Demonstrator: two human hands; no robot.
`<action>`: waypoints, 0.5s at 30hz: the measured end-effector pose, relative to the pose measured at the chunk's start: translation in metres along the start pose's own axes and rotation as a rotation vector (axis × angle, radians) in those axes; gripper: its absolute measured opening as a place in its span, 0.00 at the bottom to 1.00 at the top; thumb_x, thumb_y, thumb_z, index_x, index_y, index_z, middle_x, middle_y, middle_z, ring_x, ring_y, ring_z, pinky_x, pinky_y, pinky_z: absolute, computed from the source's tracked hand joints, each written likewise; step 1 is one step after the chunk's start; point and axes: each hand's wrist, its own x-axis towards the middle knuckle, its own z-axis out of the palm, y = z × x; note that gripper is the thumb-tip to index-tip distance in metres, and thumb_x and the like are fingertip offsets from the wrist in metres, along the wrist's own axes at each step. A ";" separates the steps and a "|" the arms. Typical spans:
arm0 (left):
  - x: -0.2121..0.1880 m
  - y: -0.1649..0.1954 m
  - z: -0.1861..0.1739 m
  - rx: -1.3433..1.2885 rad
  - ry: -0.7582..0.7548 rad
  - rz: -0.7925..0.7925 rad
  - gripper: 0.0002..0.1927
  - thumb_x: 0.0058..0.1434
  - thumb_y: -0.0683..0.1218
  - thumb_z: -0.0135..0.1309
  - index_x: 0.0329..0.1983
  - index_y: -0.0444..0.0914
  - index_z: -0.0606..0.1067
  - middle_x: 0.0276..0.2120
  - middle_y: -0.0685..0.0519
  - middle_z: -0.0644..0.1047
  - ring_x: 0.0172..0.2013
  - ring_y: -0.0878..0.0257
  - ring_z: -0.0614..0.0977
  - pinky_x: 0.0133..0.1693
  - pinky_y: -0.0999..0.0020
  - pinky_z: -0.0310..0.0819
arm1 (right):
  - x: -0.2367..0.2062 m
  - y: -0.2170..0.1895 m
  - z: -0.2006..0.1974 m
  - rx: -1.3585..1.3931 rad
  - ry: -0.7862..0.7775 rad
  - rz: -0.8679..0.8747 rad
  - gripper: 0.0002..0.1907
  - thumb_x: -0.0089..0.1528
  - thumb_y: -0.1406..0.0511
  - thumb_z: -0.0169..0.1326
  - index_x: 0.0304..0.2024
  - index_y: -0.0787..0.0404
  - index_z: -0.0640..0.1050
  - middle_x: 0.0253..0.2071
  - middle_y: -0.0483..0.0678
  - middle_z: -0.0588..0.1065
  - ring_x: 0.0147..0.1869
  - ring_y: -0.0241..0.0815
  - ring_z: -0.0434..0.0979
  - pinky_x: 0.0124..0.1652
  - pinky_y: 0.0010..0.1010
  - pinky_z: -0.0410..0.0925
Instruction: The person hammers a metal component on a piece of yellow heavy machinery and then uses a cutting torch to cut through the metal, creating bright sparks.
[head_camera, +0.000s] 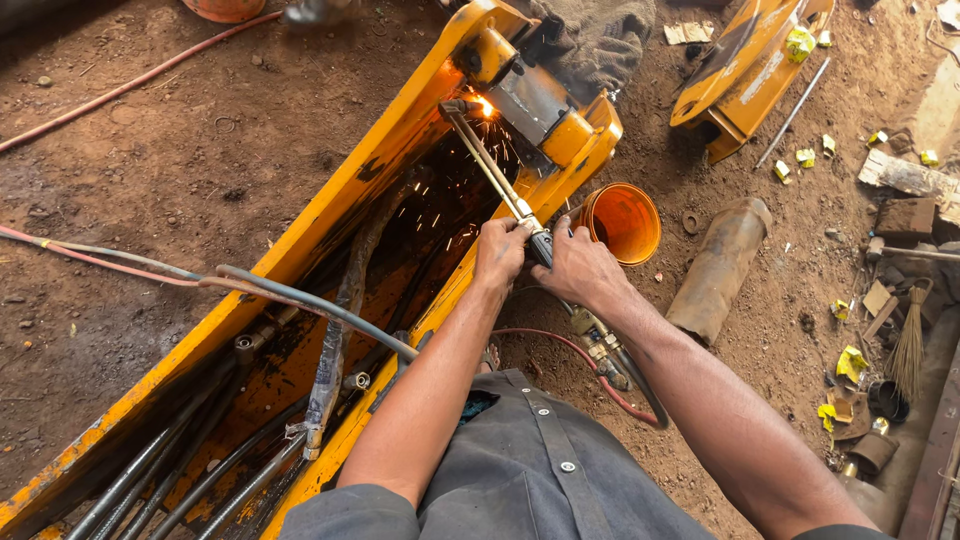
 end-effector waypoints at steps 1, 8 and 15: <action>0.000 0.000 0.000 0.048 0.010 0.008 0.11 0.64 0.42 0.56 0.38 0.27 0.82 0.27 0.47 0.82 0.24 0.64 0.80 0.26 0.67 0.75 | 0.000 0.000 0.000 0.005 0.014 -0.008 0.52 0.60 0.51 0.58 0.71 0.78 0.52 0.53 0.74 0.70 0.49 0.66 0.81 0.47 0.46 0.78; -0.002 -0.003 -0.001 0.070 0.032 0.015 0.12 0.63 0.44 0.57 0.37 0.27 0.82 0.26 0.48 0.82 0.25 0.65 0.80 0.28 0.65 0.75 | -0.002 0.000 0.001 -0.008 -0.010 0.007 0.52 0.60 0.51 0.57 0.72 0.77 0.51 0.54 0.73 0.70 0.49 0.65 0.81 0.47 0.46 0.79; -0.001 -0.003 0.001 0.115 0.029 0.073 0.12 0.63 0.43 0.58 0.38 0.27 0.83 0.26 0.48 0.83 0.26 0.65 0.80 0.29 0.66 0.74 | -0.003 0.001 0.000 -0.010 -0.010 0.013 0.51 0.60 0.50 0.57 0.72 0.76 0.51 0.53 0.73 0.70 0.48 0.65 0.82 0.45 0.45 0.79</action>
